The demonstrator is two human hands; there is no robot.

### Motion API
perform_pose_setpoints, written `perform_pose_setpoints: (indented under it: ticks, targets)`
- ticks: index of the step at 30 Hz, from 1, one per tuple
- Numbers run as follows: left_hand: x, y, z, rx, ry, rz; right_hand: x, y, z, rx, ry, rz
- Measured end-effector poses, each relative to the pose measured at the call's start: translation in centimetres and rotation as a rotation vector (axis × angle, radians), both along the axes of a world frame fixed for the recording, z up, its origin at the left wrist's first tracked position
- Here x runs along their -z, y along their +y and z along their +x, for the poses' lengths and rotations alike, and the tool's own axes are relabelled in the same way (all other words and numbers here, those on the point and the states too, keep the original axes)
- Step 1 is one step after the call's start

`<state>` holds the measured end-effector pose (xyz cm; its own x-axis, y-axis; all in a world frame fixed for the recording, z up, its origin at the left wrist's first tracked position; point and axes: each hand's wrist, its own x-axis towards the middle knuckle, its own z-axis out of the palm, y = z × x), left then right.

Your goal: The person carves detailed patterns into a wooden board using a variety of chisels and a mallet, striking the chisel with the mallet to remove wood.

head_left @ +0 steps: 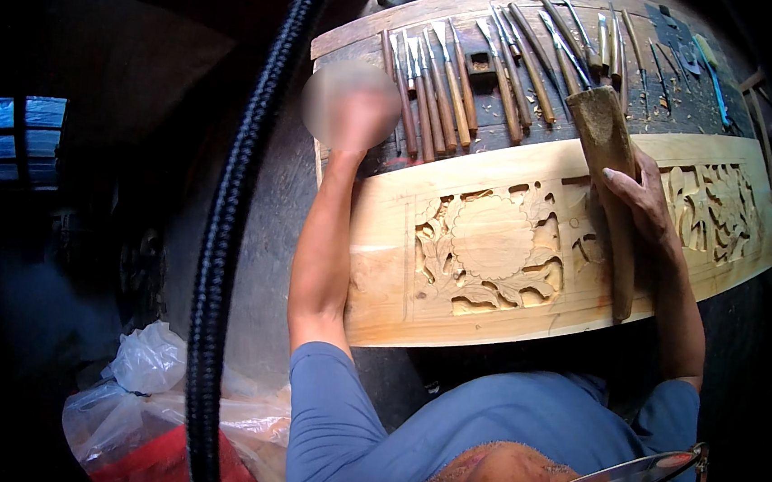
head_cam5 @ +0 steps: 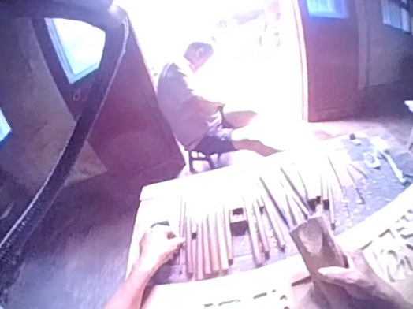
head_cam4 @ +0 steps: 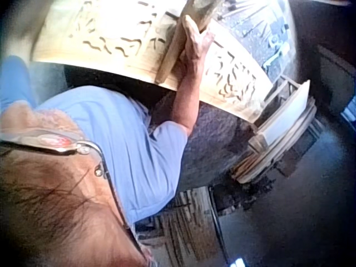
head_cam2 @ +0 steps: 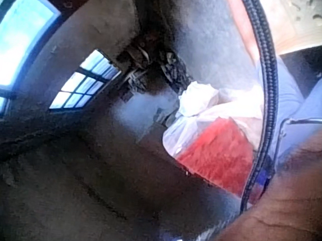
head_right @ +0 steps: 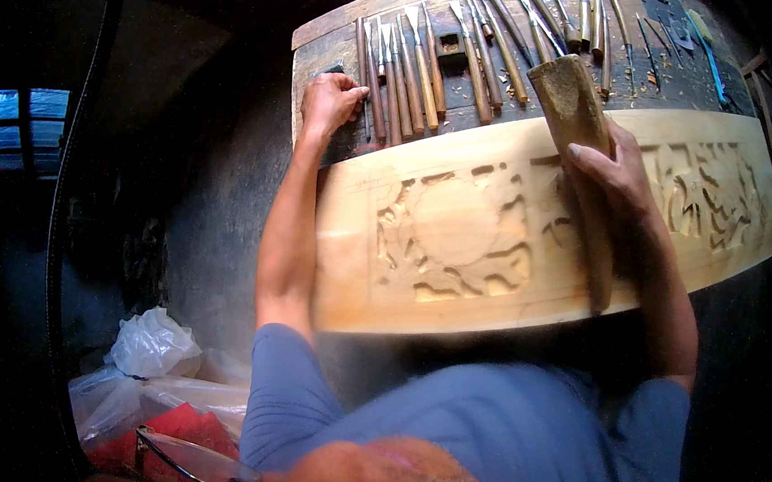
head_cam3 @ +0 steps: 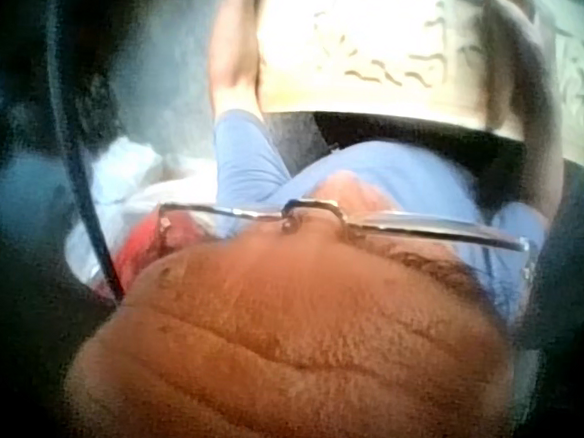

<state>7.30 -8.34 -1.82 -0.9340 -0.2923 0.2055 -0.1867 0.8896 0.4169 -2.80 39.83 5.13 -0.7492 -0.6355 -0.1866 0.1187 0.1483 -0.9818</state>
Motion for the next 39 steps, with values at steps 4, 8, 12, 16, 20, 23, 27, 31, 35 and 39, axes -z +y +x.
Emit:
perform_pose_setpoints:
  ticks: [4, 8, 12, 16, 20, 23, 27, 31, 35, 39]
  targets:
    - [-1.9, 1.6, -1.1, -0.326, -0.27, 0.337, -0.2, 0.1, 0.2, 0.029, 0.006, -0.017]
    - [-2.2, 1.9, -0.6, -0.371, -0.102, 0.422, -0.3, 0.0, 0.1, 0.032, 0.023, -0.017]
    - [-1.7, 0.6, 0.2, -0.371, -0.034, 0.485, -0.3, -0.7, 0.3, 0.04, 0.03, -0.024]
    - [-1.1, 1.5, 0.1, -0.314, -0.12, 0.315, 0.0, -0.1, 0.4, 0.05, 0.025, 0.023]
    - [-0.7, 1.3, -0.3, -0.264, -0.173, 0.161, -0.2, -0.1, 0.6, 0.041, 0.002, 0.034]
    - [0.4, -0.5, 1.5, -0.287, -0.039, 0.105, 1.1, 0.2, -0.5, -0.021, 0.043, 0.032]
    - [-5.0, 4.8, 3.4, -0.185, 0.185, 0.674, 1.0, 0.8, -0.5, 0.026, 0.055, 0.079]
    - [-9.3, 10.9, 10.3, -0.061, 0.32, 0.648, -0.3, 0.5, 0.4, 0.045, 0.022, 0.103]
    - [-7.1, 16.0, 16.3, -0.067, 0.497, 0.881, 0.3, 0.5, -0.1, 0.01, 0.073, 0.148]
    - [-5.6, 18.7, 18.3, -0.061, 0.541, 0.999, 1.1, 0.7, -0.4, 0.038, 0.089, 0.128]
